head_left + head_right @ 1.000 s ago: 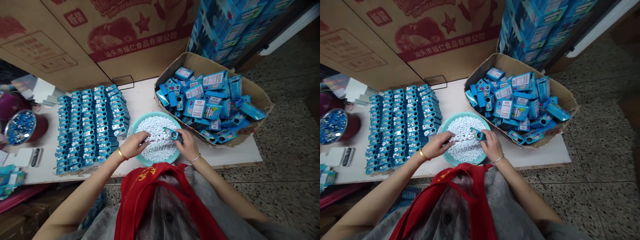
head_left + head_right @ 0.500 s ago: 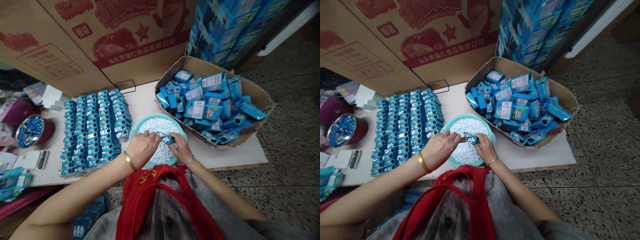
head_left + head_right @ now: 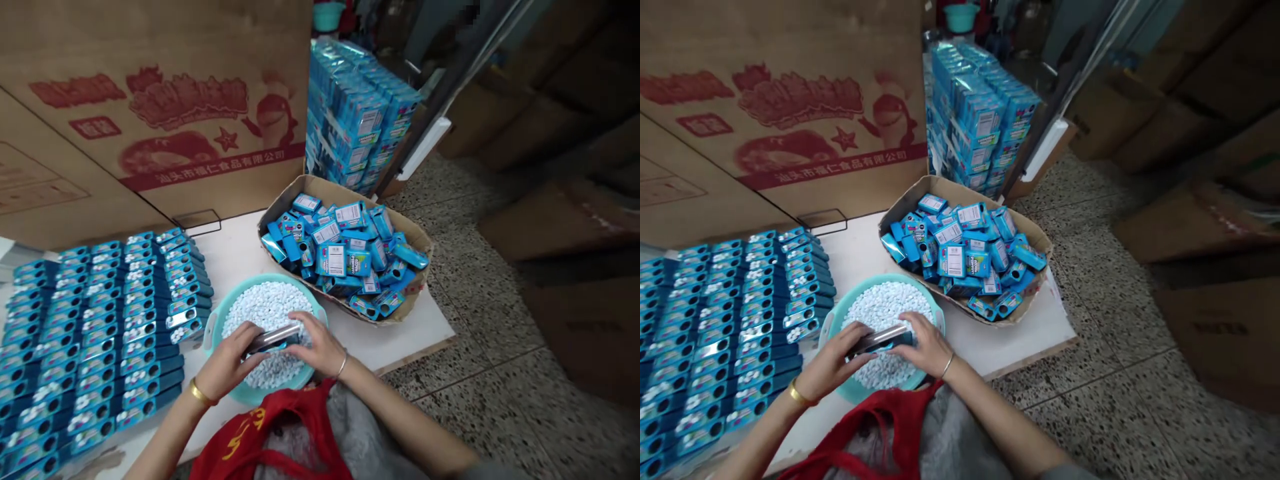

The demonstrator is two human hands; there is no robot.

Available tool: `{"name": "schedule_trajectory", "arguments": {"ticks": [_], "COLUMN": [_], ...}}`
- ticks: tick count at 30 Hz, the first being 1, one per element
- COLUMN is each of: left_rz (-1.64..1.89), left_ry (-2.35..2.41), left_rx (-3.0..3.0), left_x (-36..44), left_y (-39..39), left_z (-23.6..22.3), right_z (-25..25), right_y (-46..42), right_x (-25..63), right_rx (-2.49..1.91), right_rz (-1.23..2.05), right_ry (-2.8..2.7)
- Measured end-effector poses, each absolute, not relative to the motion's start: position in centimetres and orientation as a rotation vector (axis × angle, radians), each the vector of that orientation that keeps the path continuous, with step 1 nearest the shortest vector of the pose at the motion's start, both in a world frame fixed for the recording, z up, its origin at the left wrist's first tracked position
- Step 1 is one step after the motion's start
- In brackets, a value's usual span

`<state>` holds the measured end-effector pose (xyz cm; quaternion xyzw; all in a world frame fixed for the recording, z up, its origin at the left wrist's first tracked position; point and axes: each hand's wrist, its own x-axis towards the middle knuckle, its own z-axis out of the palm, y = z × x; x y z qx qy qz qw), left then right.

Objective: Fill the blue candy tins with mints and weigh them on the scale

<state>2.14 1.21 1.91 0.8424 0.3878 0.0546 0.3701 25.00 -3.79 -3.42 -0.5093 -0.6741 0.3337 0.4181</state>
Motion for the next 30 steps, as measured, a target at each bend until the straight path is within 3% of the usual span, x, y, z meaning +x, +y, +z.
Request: {"name": "schedule_trajectory", "arguments": {"ticks": [6, 9, 17, 25, 30], "left_rz": [0.359, 0.326, 0.203, 0.098, 0.065], "left_ry": [1.333, 1.517, 1.891, 1.932, 2.131], "left_rx": [2.127, 2.078, 1.913, 1.925, 1.951], "left_x": [-4.5, -8.0, -13.1, -14.8, -12.7], "left_y": [-0.6, -1.7, -5.3, -2.3, -1.7], "left_z": [3.2, 3.6, 1.9, -6.2, -6.0], "right_z": [-4.2, -5.6, -8.3, -0.5, 0.0], "right_y": [4.9, 8.0, 4.6, 0.6, -1.7], "right_x": [35.0, 37.5, 34.7, 33.0, 31.5], "right_rx": [-1.767, -1.93, -1.756, -1.637, -1.553], "right_rz": [0.201, 0.101, 0.327, 0.375, 0.885], "right_ry": [-1.627, -1.793, -2.035, -1.66, -0.997]}}
